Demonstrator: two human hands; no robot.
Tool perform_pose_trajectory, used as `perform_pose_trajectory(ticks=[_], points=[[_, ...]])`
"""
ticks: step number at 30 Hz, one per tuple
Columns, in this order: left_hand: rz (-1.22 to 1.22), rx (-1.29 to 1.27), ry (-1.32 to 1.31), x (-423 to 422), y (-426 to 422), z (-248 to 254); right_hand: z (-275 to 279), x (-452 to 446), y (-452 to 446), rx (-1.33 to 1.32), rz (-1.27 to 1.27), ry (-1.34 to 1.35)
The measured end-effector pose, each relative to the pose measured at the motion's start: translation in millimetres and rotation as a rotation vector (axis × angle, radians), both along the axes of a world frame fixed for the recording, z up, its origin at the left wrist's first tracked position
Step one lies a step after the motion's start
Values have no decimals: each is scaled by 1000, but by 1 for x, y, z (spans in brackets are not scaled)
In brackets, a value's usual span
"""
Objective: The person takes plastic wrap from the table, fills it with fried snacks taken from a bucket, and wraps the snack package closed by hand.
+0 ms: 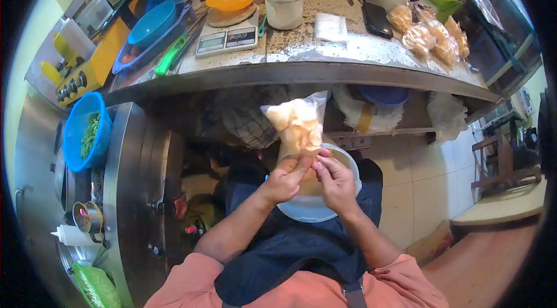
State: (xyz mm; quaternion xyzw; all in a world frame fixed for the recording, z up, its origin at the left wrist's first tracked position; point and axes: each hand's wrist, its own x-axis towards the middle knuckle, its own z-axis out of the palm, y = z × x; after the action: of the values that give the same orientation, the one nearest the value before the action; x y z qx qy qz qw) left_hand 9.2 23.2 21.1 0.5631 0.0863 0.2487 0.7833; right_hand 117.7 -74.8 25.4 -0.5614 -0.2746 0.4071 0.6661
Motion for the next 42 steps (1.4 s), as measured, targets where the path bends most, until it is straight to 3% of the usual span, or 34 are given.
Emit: perform_pose_trajectory(ticks=[2,3,4,6,7,9,10,12,16,18,19,21,22,25,27,28,30,34,36,39,41,42], points=[[73,90,64,0,1,-3,2,13,0,100,-59,-1001],[151,177,129,0,2,-4,4,19,-1,85,-10,-1149],[147,178,127,0,4,-4,9,24,-2,84,-15,-1152],[163,410,503,0,6,-2,26,31,-5,122,104,-1415],[162,414,500,1,6,0,37,34,-8,123,99,-1417],[162,741,529,2,2,10,54,41,-15,137,188,-1624],[162,743,525,3,1,23,57,42,-17,137,185,-1627],[-114,1104,778,2,0,49,60,43,-21,235,195,-1699],[-173,1173,883,5,1,57,54,41,-22,164,78,-1697],[92,1068,597,5,2,42,57,43,-18,114,22,-1693],[81,1074,597,5,1,37,61,45,-17,108,2,-1675],[58,532,619,6,2,30,47,54,-18,44,122,-1568],[51,539,618,7,1,22,43,57,-18,-11,251,-1460],[140,318,459,13,-2,-4,44,53,-17,-31,242,-1347],[62,-262,339,15,-4,-10,48,50,-13,72,185,-1386],[51,-262,342,16,-6,-8,50,51,-12,182,134,-1423],[52,-591,291,16,-10,-1,50,56,-12,196,177,-1393],[19,-458,203,17,-4,3,47,69,-11,248,257,-1172],[189,-191,173,20,-7,13,49,65,-14,229,214,-1160],[291,-47,213,24,-6,25,48,57,-15,141,119,-941],[305,-46,217,28,-6,28,44,48,-14,-28,10,-647],[324,-43,219,30,-7,29,42,45,-12,-32,1,-642]])
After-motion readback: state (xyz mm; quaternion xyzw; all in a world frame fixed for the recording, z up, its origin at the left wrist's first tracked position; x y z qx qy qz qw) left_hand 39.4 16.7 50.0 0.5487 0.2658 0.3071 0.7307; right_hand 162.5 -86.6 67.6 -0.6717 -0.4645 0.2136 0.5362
